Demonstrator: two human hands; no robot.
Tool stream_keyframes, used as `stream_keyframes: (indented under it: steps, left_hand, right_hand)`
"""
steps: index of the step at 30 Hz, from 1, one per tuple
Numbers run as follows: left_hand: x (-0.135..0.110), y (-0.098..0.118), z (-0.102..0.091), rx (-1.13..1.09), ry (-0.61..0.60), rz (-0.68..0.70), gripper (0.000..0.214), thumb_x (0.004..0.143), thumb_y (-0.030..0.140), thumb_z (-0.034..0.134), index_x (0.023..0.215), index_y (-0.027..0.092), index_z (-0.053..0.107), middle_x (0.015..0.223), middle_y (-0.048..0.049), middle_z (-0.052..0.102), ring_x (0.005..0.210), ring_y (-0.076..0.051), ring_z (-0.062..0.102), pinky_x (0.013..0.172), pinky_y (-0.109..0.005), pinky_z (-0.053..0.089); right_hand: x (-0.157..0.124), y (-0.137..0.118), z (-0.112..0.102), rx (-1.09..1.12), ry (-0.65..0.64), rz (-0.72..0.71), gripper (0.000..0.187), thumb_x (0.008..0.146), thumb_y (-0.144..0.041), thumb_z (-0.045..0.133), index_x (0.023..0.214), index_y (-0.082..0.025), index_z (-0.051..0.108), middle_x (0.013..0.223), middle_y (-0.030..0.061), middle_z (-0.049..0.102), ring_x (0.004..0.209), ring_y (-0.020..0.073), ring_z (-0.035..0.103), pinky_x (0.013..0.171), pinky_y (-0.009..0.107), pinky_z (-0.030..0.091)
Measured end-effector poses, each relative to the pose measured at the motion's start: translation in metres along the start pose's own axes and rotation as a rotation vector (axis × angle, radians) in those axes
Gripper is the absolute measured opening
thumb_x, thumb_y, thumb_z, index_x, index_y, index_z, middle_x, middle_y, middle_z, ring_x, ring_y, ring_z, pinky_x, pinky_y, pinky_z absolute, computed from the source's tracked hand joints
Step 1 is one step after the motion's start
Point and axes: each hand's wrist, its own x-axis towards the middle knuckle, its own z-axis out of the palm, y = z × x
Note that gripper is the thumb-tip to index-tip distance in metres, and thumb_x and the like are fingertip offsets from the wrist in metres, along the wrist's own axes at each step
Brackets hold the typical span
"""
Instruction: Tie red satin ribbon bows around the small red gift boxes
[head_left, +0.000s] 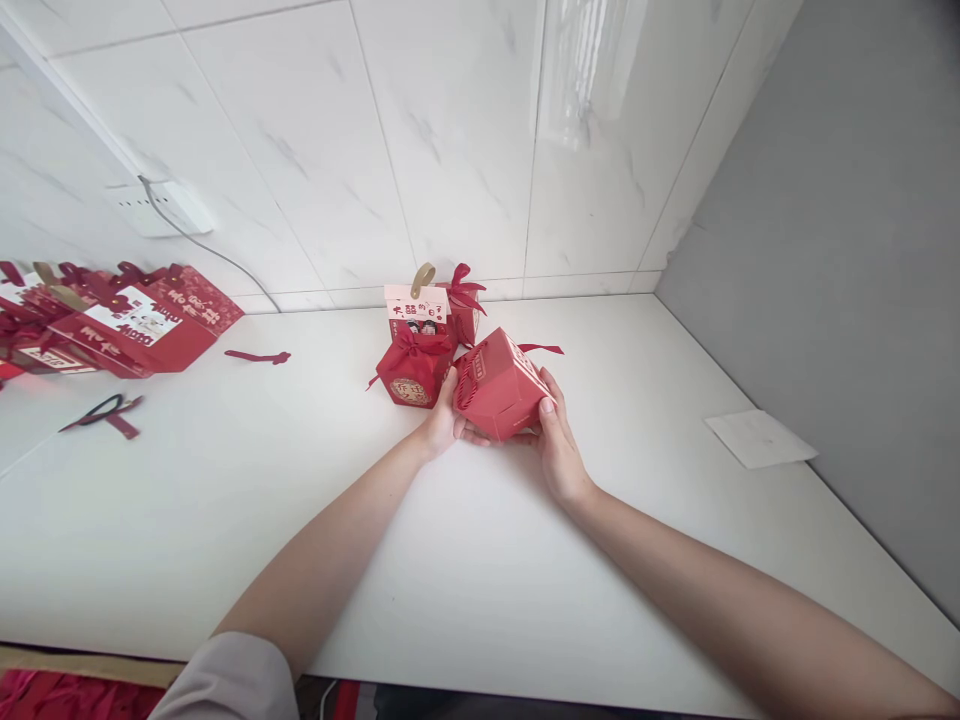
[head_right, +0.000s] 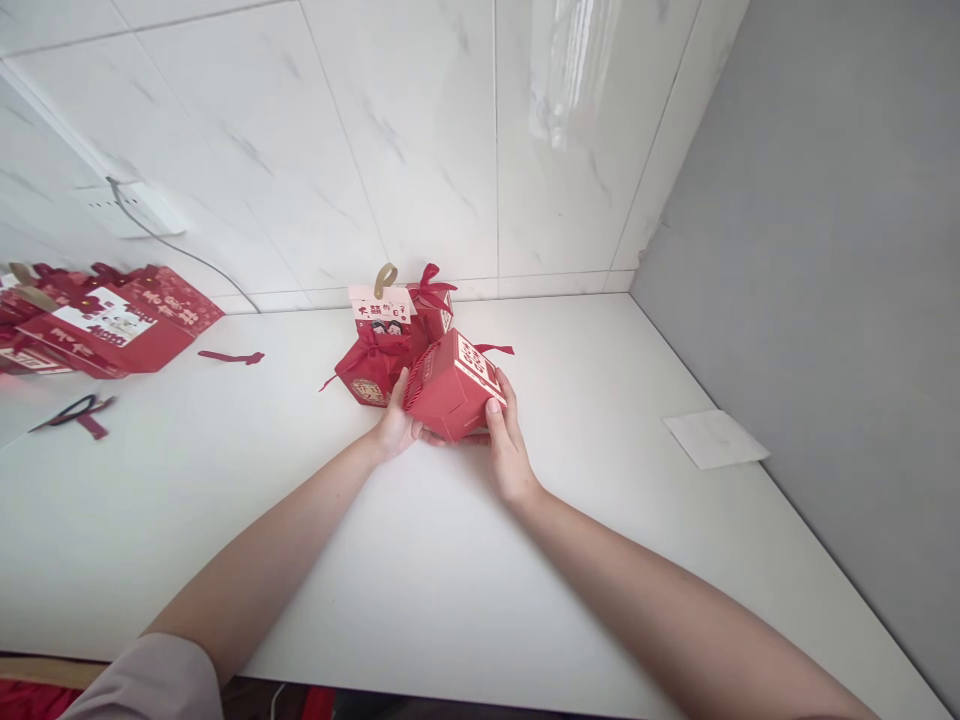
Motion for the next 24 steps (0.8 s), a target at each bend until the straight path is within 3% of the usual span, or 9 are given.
stream_keyframes:
  steps: [17,24]
  left_hand:
    - [0.0020,-0.0025,0.0018,0.035,0.067,0.016,0.091,0.086,0.080,0.007,0.147,0.026,0.045,0.129,-0.0135,0.066,0.087,-0.030,0.072,0.055,-0.035,0.055]
    - [0.0008,-0.0015,0.0033,0.032,0.072,0.022,0.088,0.087,0.078,0.004,0.146,0.026,0.046,0.127,-0.0133,0.067,0.087,-0.030,0.071,0.056,-0.035,0.055]
  right_hand:
    - [0.0008,0.0006,0.0002,0.028,-0.002,0.009,0.070,0.094,-0.060,0.046,0.154,-0.038,0.020,0.161,0.0024,0.028,0.127,0.0293,0.054,0.082,0.044,0.062]
    - [0.0007,0.0001,0.0000,0.013,0.000,0.016,0.068,0.094,-0.060,0.045,0.153,-0.037,0.020,0.161,0.0019,0.028,0.132,0.0284,0.049,0.080,0.040,0.062]
